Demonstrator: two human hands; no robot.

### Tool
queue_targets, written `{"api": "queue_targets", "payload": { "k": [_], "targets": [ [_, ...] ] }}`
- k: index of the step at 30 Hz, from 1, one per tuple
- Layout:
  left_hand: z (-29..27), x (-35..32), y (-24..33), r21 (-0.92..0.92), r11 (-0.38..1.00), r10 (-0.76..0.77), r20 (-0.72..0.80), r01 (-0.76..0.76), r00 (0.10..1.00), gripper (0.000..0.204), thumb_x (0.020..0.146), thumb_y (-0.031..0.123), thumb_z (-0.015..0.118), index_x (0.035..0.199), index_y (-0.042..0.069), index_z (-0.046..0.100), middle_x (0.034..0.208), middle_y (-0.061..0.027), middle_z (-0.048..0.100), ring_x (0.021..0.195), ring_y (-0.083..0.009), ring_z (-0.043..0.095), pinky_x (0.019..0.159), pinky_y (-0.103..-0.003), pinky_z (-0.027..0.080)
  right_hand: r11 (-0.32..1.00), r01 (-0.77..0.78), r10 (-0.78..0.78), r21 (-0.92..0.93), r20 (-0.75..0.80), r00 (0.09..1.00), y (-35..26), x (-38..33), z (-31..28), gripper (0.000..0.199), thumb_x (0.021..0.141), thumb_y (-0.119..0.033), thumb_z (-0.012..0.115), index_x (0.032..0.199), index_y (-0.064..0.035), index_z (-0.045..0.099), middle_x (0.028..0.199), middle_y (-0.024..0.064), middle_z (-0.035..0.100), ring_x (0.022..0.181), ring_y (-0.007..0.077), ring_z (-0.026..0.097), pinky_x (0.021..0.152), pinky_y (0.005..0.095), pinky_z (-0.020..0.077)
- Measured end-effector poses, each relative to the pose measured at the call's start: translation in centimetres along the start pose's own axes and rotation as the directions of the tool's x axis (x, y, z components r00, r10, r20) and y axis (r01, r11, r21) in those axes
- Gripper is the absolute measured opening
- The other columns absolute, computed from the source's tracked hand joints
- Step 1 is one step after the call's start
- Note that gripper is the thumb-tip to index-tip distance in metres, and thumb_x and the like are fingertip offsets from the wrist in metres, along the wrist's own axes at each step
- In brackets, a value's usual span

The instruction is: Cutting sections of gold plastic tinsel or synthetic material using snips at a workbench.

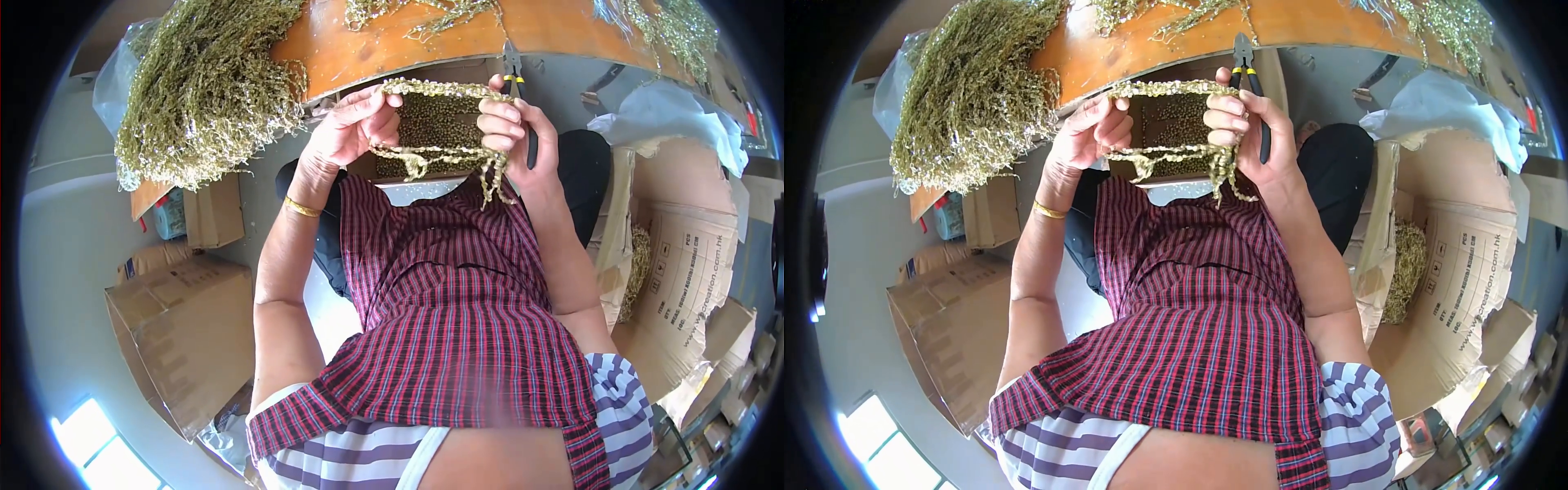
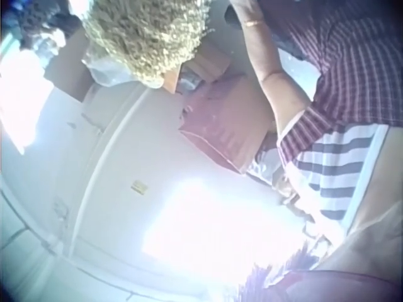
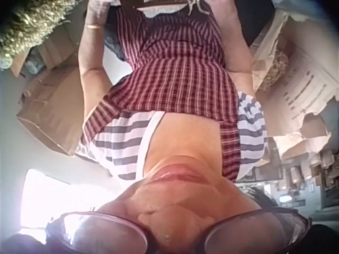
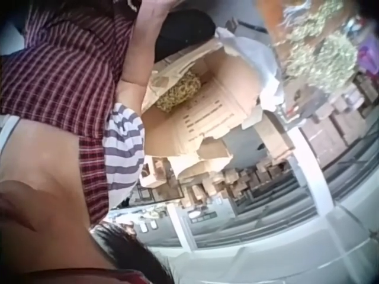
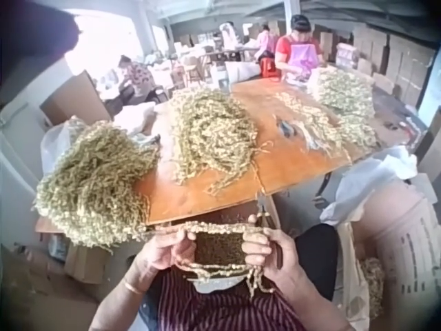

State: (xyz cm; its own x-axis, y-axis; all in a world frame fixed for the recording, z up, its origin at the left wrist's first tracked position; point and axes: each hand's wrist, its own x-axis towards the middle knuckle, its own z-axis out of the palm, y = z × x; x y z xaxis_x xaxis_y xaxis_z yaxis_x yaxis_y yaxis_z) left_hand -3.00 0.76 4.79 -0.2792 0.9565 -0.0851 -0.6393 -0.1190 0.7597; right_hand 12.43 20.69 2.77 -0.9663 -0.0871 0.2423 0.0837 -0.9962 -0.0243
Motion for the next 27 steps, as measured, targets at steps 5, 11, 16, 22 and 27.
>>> {"api": "queue_targets", "payload": {
  "k": [5, 11, 16, 22, 27],
  "targets": [
    [1.0, 0.2, 1.4, -0.071, 0.994, -0.085, -0.024, 0.084, 0.996, 0.025, 0.091, 0.023, 0.044, 0.095, 0.001, 0.056, 0.05, 0.0055, 0.035, 0.04, -0.0034, 0.025, 0.038, -0.02, 0.022, 0.982, -0.092, 0.067, -0.167, -0.148, 0.987, 0.3, -0.9, 1.2, 0.031, 0.084, -0.01, 0.046, 0.114, -0.0028, 0.042, 0.072, -0.0011, 0.039, 0.057, 0.0064, 0.036, 0.049, 0.0199, 0.0331],
    [1.5, -0.1, 2.6, 0.033, 0.955, -0.294, -0.052, 0.295, 0.955, 0.025, 0.092, 0.022, 0.043, 0.092, 0.0, 0.054, 0.05, 0.0068, 0.033, 0.038, -0.0025, 0.023, 0.036, -0.019, 0.02, 0.903, -0.253, 0.13, -0.346, -0.34, 0.931, 0.7, -1.2, 2.3, 0.034, 0.079, -0.013, 0.047, 0.112, -0.005, 0.045, 0.07, -0.0021, 0.038, 0.055, 0.005, 0.033, 0.048, 0.0183, 0.0282],
    [1.8, 0.1, 3.1, 0.093, 0.948, -0.295, -0.099, 0.304, 0.95, 0.023, 0.091, 0.021, 0.045, 0.092, 0.0, 0.054, 0.048, 0.0076, 0.031, 0.038, -0.0021, 0.023, 0.035, -0.019, 0.019, 0.878, -0.263, 0.107, -0.399, -0.372, 0.922, 0.0, -1.3, 2.9, 0.034, 0.079, -0.012, 0.046, 0.112, -0.0046, 0.044, 0.07, -0.0018, 0.038, 0.055, 0.0051, 0.033, 0.048, 0.0186, 0.0285],
    [0.9, -1.2, 4.9, 0.232, 0.87, -0.443, -0.02, 0.436, 0.896, 0.03, 0.091, 0.022, 0.045, 0.097, -0.006, 0.053, 0.05, 0.0079, 0.028, 0.039, -0.0018, 0.022, 0.032, -0.019, 0.016, 0.809, -0.391, 0.156, -0.439, -0.481, 0.863, -1.3, -2.4, 4.0, 0.038, 0.078, -0.015, 0.048, 0.114, -0.0057, 0.042, 0.07, -0.0025, 0.036, 0.055, 0.0049, 0.032, 0.047, 0.0179, 0.0272],
    [2.6, -0.6, 5.8, 0.314, 0.878, -0.326, -0.162, 0.362, 0.931, 0.031, 0.091, 0.024, 0.045, 0.093, -0.005, 0.055, 0.047, 0.0049, 0.033, 0.038, -0.0047, 0.026, 0.038, -0.018, 0.022, 0.782, -0.334, 0.087, -0.526, -0.439, 0.894, -2.1, -1.5, 3.4, 0.037, 0.08, -0.014, 0.046, 0.116, -0.0056, 0.043, 0.073, -0.0011, 0.037, 0.057, 0.0054, 0.033, 0.048, 0.0182, 0.0283]
  ]
}}
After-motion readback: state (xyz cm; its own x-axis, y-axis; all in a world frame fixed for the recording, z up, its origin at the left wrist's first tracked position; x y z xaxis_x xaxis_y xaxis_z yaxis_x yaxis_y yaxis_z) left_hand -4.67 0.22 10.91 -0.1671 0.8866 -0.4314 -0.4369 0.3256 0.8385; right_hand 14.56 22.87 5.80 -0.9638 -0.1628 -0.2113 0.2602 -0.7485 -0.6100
